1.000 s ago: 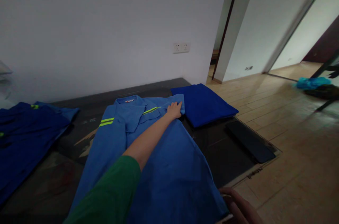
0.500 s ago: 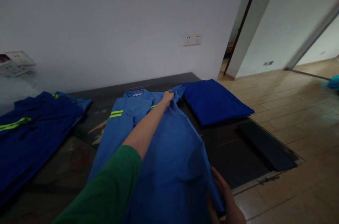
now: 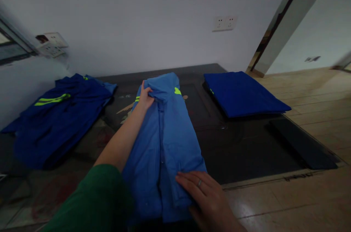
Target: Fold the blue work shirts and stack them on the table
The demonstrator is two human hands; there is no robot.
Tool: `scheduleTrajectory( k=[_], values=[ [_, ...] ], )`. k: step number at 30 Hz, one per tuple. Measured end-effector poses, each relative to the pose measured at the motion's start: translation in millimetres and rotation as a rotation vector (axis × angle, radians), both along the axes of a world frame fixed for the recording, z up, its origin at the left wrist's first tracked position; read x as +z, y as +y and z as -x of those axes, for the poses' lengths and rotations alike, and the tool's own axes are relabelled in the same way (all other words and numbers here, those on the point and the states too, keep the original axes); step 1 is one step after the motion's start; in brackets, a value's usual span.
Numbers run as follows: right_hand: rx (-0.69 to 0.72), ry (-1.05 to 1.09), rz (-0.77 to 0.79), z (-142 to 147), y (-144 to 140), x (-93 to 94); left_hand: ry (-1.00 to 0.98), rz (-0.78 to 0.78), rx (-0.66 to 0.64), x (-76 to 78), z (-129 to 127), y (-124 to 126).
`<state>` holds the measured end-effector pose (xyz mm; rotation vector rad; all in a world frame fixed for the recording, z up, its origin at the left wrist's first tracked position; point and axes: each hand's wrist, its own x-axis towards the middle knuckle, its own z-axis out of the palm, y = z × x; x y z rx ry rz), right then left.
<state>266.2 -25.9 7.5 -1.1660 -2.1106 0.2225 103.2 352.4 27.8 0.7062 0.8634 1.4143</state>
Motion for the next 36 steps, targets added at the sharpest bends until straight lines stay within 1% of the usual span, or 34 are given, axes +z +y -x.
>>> scheduleTrajectory(
  k=[3, 6, 8, 10, 13, 15, 17, 19, 21, 22, 23, 24, 25, 27, 28, 29, 30, 31, 32, 33, 34, 36],
  values=[
    [-0.012, -0.051, 0.047, 9, -1, -2.9, 0.079, 0.007, 0.019, -14.2, 30, -13],
    [-0.020, -0.056, 0.041, 10, -1, 2.6, 0.322, 0.045, -0.032, -22.3, 46, -15],
    [-0.033, -0.018, -0.007, 7, -1, 9.8, 0.454, 0.029, -0.074, -22.1, 49, -12],
    [-0.047, 0.037, -0.066, 6, -4, 16.0, 0.502, -0.025, -0.080, -17.4, 49, -7],
    [-0.037, 0.067, -0.111, 10, -10, 17.9, 0.508, -0.097, -0.030, -8.3, 49, -1],
    [-0.001, 0.020, -0.098, 17, -14, 13.4, 0.560, -0.122, 0.022, -5.8, 54, 2],
    [0.048, -0.075, -0.051, 24, -16, 5.9, 0.713, -0.125, 0.059, -7.1, 62, 0],
    [0.087, -0.177, 0.007, 29, -17, -2.4, 0.961, -0.171, 0.086, -9.7, 72, -10],
    [0.099, -0.246, 0.042, 30, -17, -9.6, 1.206, -0.332, 0.093, -10.1, 83, -37],
    [0.102, -0.268, 0.045, 29, -16, -12.4, 1.297, -0.450, 0.071, -8.9, 87, -58],
    [0.109, -0.285, 0.040, 27, -16, -14.5, 1.355, -0.578, 0.024, -7.0, 91, -84],
    [0.119, -0.302, 0.031, 25, -16, -16.0, 1.382, -0.689, -0.079, -4.8, 94, -116],
    [0.130, -0.316, 0.017, 23, -16, -16.9, 1.395, -0.778, -0.211, -2.8, 96, -151],
    [0.147, -0.341, -0.011, 18, -16, -17.7, 1.441, -0.889, -0.494, -1.8, 99, -224],
    [0.148, -0.352, -0.019, 15, -16, -17.9, 1.483, -0.930, -0.588, -3.7, 100, -258],
    [0.139, -0.362, -0.021, 13, -17, -18.3, 1.526, -0.960, -0.645, -7.4, 101, -287],
    [0.124, -0.373, -0.016, 10, -17, -19.0, 1.573, -0.961, -0.645, -12.9, 103, -312],
    [0.108, -0.386, -0.003, 8, -17, -20.0, 1.628, -0.941, -0.636, -19.5, 105, -331],
    [0.092, -0.397, 0.011, 6, -17, -21.3, 1.675, -0.929, -0.612, -26.7, 107, -344],
    [0.078, -0.404, 0.021, 5, -18, -22.9, 1.710, -0.924, -0.585, -33.6, 109, -352],
    [0.066, -0.410, 0.033, 4, -18, -24.6, 1.731, -0.934, -0.566, -39.7, 112, -356],
    [0.049, -0.410, 0.041, 6, -17, -27.2, 1.712, -1.007, -0.541, -47.1, 116, -356]
  ],
)
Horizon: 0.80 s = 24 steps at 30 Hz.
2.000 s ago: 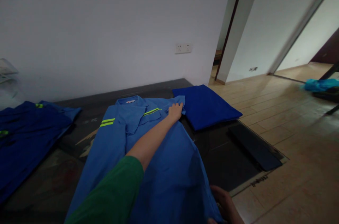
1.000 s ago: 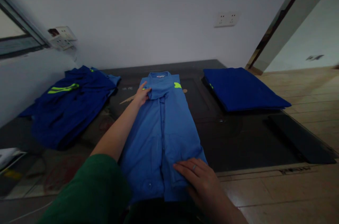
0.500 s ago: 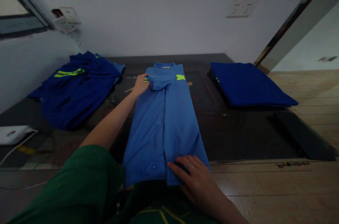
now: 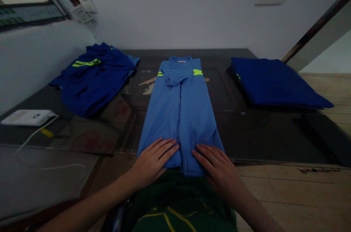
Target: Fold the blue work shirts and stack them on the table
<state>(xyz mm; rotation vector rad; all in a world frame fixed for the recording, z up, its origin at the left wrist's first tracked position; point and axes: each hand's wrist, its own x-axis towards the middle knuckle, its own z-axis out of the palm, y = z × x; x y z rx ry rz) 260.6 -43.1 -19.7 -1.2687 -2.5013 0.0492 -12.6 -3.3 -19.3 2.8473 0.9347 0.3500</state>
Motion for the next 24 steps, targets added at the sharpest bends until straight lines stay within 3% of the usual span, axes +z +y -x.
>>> scheduleTrajectory(
  k=[7, 14, 18, 24],
  values=[
    [-0.077, 0.013, -0.004, 11, 3, 1.5, -0.248, -0.089, -0.053, 10.4, 7, 4],
    [-0.097, 0.082, -0.075, 12, 1, 8.6, 0.037, -0.070, -0.145, 3.2, 10, 0],
    [-0.064, 0.097, -0.179, 16, -4, 10.4, 0.035, -0.047, -0.166, 4.9, 12, 2],
    [0.039, 0.035, -0.226, 17, -8, -4.2, 0.003, 0.082, -0.141, 10.9, 13, 0]
  ],
)
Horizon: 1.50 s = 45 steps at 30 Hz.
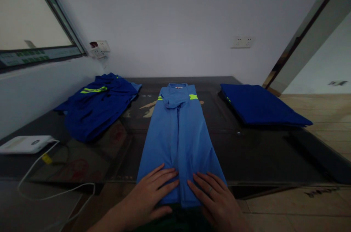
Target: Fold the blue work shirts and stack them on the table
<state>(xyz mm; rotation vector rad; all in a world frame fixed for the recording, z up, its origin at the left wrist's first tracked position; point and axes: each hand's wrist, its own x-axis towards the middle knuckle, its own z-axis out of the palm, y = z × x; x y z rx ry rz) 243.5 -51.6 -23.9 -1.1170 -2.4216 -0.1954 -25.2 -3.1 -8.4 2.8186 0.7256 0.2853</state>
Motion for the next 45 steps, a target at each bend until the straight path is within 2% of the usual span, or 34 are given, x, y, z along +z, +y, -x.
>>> scheduleTrajectory(
  k=[3, 6, 9, 12, 14, 16, 19, 22, 26, 30, 33, 37, 39, 41, 45],
  values=[
    [0.020, -0.033, -0.040, -4, 3, -2.4, -0.009, 0.117, 0.030, 9.2, 2, 3],
    [0.102, -0.087, -0.072, -9, 9, 4.1, -0.067, 0.210, 0.113, 29.5, 4, 21],
    [0.152, -0.060, 0.012, -14, 16, 22.6, -0.189, 0.178, 0.249, 55.5, -3, 64],
    [0.101, 0.076, 0.208, -18, 33, 47.1, -0.291, 0.074, 0.323, 72.0, -24, 125],
    [0.078, 0.170, 0.349, -20, 55, 60.1, -0.305, -0.018, 0.330, 71.8, -43, 169],
    [0.089, 0.241, 0.441, -22, 88, 67.6, -0.243, -0.105, 0.350, 63.8, -62, 209],
    [0.079, 0.295, 0.473, -24, 149, 71.2, -0.083, -0.210, 0.392, 44.6, -79, 256],
    [-0.061, 0.296, 0.464, -19, 214, 72.3, 0.067, -0.246, 0.424, 26.3, -80, 286],
    [-0.331, 0.229, 0.483, 8, 280, 67.1, 0.109, -0.275, 0.441, 10.7, -71, 305],
    [-0.523, 0.120, 0.501, 40, 314, 51.4, 0.127, -0.281, 0.447, 10.0, -66, 310],
    [-0.563, 0.083, 0.513, 48, 321, 45.5, 0.097, -0.305, 0.469, 20.5, -62, 318],
    [-0.586, 0.105, 0.473, 44, 321, 52.4, 0.039, -0.382, 0.466, 38.6, -52, 334],
    [-0.589, 0.110, 0.450, 43, 321, 55.3, 0.016, -0.417, 0.458, 41.3, -47, 340],
    [-0.586, 0.088, 0.456, 45, 321, 53.8, 0.000, -0.429, 0.446, 36.4, -44, 342],
    [-0.610, 0.021, 0.494, 53, 322, 41.3, 0.021, -0.411, 0.409, 11.4, -43, 334]
  ],
)
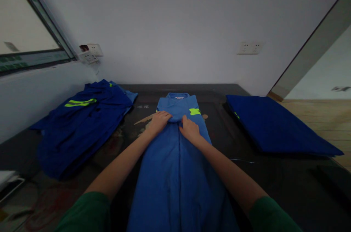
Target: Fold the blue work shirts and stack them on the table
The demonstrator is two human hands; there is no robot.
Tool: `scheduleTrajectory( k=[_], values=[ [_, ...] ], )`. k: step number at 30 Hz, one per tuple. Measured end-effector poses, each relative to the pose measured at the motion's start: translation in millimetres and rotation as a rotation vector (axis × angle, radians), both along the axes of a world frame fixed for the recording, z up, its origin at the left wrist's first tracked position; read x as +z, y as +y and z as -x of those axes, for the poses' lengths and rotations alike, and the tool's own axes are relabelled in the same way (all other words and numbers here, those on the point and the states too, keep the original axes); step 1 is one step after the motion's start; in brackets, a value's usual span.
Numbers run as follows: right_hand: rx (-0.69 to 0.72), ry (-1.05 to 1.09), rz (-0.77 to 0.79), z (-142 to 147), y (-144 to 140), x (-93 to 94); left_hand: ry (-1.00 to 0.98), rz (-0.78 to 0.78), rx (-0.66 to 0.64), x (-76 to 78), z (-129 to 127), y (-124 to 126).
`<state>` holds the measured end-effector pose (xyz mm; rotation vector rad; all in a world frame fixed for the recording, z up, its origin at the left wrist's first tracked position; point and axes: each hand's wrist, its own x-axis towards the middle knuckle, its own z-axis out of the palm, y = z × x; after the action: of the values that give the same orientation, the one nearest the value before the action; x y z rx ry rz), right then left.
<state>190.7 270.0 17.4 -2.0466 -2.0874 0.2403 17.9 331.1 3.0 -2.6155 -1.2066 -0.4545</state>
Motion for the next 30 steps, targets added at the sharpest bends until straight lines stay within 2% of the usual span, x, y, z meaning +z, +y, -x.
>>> scheduleTrajectory(
  k=[3, 7, 11, 14, 19, 23, 27, 30],
  values=[
    [0.024, -0.018, -0.022, 2, 1, -6.6, 0.007, -0.049, -0.078, -14.7, -4, -12],
    [0.048, 0.029, -0.056, -3, 4, -4.2, 0.022, -0.085, -0.181, -19.0, -12, -18],
    [0.039, 0.209, -0.143, -16, 9, -0.9, 0.028, -0.052, -0.146, -19.8, -10, -6],
    [0.077, 0.367, -0.239, -25, 12, -5.8, 0.013, -0.040, -0.127, -18.9, -3, 2],
    [0.134, 0.579, -0.298, -26, 16, -22.3, -0.007, 0.016, -0.129, -12.7, -8, -17],
    [0.161, 0.680, -0.328, -23, 18, -28.6, -0.139, 0.098, -0.119, -14.5, -23, -34],
    [0.178, 0.737, -0.376, -24, 19, -28.4, -0.223, 0.152, -0.017, -18.9, -32, -30],
    [0.160, 0.728, -0.375, -25, 17, -28.7, -0.222, 0.144, 0.005, -19.6, -35, -26]
  ],
)
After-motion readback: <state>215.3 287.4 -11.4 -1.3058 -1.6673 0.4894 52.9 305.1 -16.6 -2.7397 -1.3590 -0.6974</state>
